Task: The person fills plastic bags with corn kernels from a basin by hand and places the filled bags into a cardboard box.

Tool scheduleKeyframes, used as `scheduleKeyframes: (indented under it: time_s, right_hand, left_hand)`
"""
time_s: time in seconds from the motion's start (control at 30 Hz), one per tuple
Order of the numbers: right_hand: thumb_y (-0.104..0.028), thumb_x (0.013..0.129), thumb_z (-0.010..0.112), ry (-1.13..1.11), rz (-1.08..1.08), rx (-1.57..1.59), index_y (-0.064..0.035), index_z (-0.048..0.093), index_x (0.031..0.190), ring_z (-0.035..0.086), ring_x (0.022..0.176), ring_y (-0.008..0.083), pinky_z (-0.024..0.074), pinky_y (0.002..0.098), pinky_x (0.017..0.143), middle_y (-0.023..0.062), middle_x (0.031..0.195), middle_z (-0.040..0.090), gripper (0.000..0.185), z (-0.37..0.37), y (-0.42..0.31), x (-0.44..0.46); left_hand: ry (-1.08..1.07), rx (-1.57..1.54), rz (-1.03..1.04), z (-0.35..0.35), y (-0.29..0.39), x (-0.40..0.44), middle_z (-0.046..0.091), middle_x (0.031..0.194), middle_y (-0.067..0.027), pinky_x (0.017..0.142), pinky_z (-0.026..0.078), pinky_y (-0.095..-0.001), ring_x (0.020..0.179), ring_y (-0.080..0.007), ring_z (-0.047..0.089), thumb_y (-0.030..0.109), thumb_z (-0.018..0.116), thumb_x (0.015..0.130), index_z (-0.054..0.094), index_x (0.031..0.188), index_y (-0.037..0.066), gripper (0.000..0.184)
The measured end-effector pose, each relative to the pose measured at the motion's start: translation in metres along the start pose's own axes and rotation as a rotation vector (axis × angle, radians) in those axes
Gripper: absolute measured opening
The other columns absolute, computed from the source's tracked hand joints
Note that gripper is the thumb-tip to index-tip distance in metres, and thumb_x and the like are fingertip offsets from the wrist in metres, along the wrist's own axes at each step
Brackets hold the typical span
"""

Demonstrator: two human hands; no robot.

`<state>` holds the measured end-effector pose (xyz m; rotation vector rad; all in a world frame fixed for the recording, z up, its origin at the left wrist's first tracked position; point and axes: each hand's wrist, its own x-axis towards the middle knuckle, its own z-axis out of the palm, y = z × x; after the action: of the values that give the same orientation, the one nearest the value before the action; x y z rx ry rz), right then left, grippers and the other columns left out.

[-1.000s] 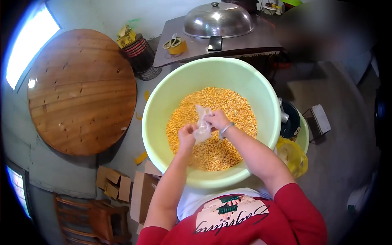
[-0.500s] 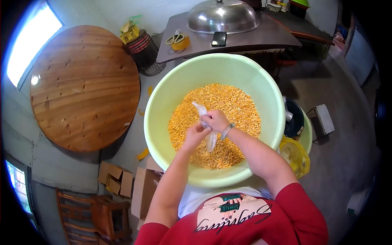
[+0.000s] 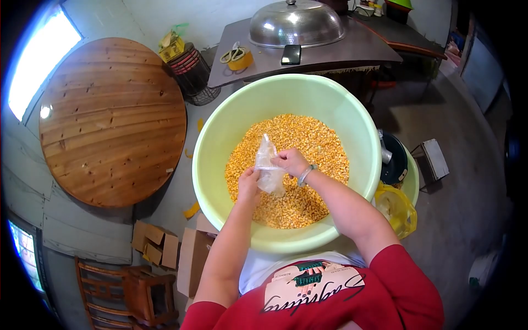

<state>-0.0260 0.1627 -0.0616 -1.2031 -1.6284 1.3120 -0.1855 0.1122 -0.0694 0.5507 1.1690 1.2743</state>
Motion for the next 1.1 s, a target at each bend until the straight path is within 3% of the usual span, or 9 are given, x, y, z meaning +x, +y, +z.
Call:
scheduleKeyframes:
  time_s: [0.1, 0.3, 0.47, 0.57, 0.6, 0.7, 0.9, 1.0, 1.1]
  right_hand:
    - [-0.022, 0.081, 0.06, -0.016, 0.071, 0.112, -0.0015, 0.056, 0.068, 0.043, 0.035, 0.0081, 0.0359, 0.0223, 0.032, 0.0021, 0.052, 0.05, 0.025, -0.002, -0.004, 0.0]
    - [-0.017, 0.082, 0.056, 0.011, 0.176, 0.453, 0.0, 0.058, 0.081, 0.046, 0.038, 0.0097, 0.0391, 0.0224, 0.034, 0.0037, 0.056, 0.051, 0.017, -0.004, 0.003, 0.008]
    - [-0.015, 0.08, 0.055, 0.069, 0.208, 0.617, -0.0005, 0.06, 0.092, 0.056, 0.053, 0.0159, 0.0477, 0.0289, 0.047, 0.0087, 0.069, 0.059, 0.019, -0.008, 0.004, 0.009]
    - [-0.007, 0.076, 0.051, 0.145, -0.307, -0.601, -0.0022, 0.057, 0.08, 0.055, 0.061, 0.0208, 0.0455, 0.0335, 0.053, 0.0063, 0.064, 0.057, 0.009, 0.008, 0.091, 0.042]
    - [-0.003, 0.072, 0.052, -0.062, -0.134, -0.519, -0.0062, 0.055, 0.103, 0.056, 0.073, 0.0237, 0.047, 0.0341, 0.067, 0.0061, 0.081, 0.061, 0.031, 0.009, 0.075, 0.029]
    - [-0.001, 0.073, 0.05, -0.472, -0.013, -0.192, -0.0121, 0.042, 0.124, 0.057, 0.081, 0.0231, 0.0471, 0.033, 0.074, 0.0088, 0.102, 0.058, 0.053, 0.006, 0.016, -0.007]
    - [-0.011, 0.074, 0.061, -0.443, 0.416, 0.453, -0.0126, 0.033, 0.131, 0.052, 0.099, 0.0177, 0.0435, 0.0321, 0.083, 0.0112, 0.114, 0.053, 0.064, 0.007, -0.003, -0.003]
    - [-0.016, 0.075, 0.061, -0.553, 0.163, 0.485, -0.0111, 0.033, 0.131, 0.052, 0.096, 0.0157, 0.045, 0.0307, 0.08, 0.0093, 0.114, 0.052, 0.062, -0.003, 0.0, -0.002]
    - [-0.02, 0.077, 0.059, -0.58, -0.318, 0.029, -0.0059, 0.047, 0.12, 0.056, 0.081, 0.0124, 0.0475, 0.0301, 0.073, 0.0074, 0.1, 0.059, 0.047, 0.0, 0.009, -0.003]
  left_hand:
    - [0.097, 0.172, 0.091, -0.006, -0.003, 0.007, 0.058, 0.08, -0.0041, 0.064, 0.043, -0.0227, 0.07, -0.0116, 0.054, 0.008, 0.053, 0.082, 0.057, 0.092, -0.001, 0.014]
    - [-0.22, 0.537, 0.103, -0.004, -0.015, 0.01, 0.059, 0.084, -0.0026, 0.067, 0.042, -0.0233, 0.071, -0.0104, 0.055, 0.011, 0.054, 0.082, 0.054, 0.102, 0.002, 0.023]
    - [0.006, 0.022, -0.05, -0.009, -0.005, 0.011, 0.058, 0.095, -0.0094, 0.074, 0.049, -0.0343, 0.084, -0.0204, 0.059, 0.018, 0.039, 0.089, 0.049, 0.105, 0.001, 0.026]
    - [0.002, -0.191, -0.107, -0.007, 0.001, 0.008, 0.057, 0.1, -0.0109, 0.076, 0.048, -0.0368, 0.089, -0.0219, 0.057, 0.017, 0.037, 0.089, 0.049, 0.107, 0.001, 0.026]
    - [-0.002, -0.226, -0.123, -0.01, 0.0, 0.009, 0.056, 0.101, -0.0114, 0.077, 0.048, -0.0372, 0.09, -0.0223, 0.057, 0.016, 0.037, 0.089, 0.048, 0.108, 0.0, 0.026]
    - [-0.003, -0.306, -0.158, -0.013, -0.004, 0.014, 0.055, 0.102, -0.0129, 0.078, 0.048, -0.0379, 0.092, -0.0236, 0.056, 0.013, 0.036, 0.09, 0.047, 0.111, 0.0, 0.027]
    - [0.164, -0.317, -0.077, -0.018, -0.004, 0.018, 0.055, 0.102, -0.0139, 0.078, 0.048, -0.0384, 0.091, -0.0252, 0.056, 0.013, 0.034, 0.09, 0.047, 0.112, 0.0, 0.028]
    - [0.227, -0.377, -0.06, -0.021, -0.004, 0.022, 0.055, 0.101, -0.0133, 0.074, 0.049, -0.0393, 0.089, -0.0246, 0.056, 0.012, 0.034, 0.09, 0.047, 0.11, 0.001, 0.027]
    - [0.285, -0.363, -0.075, -0.023, -0.002, 0.023, 0.055, 0.1, -0.013, 0.071, 0.05, -0.0401, 0.087, -0.0248, 0.057, 0.011, 0.034, 0.089, 0.047, 0.109, 0.002, 0.026]
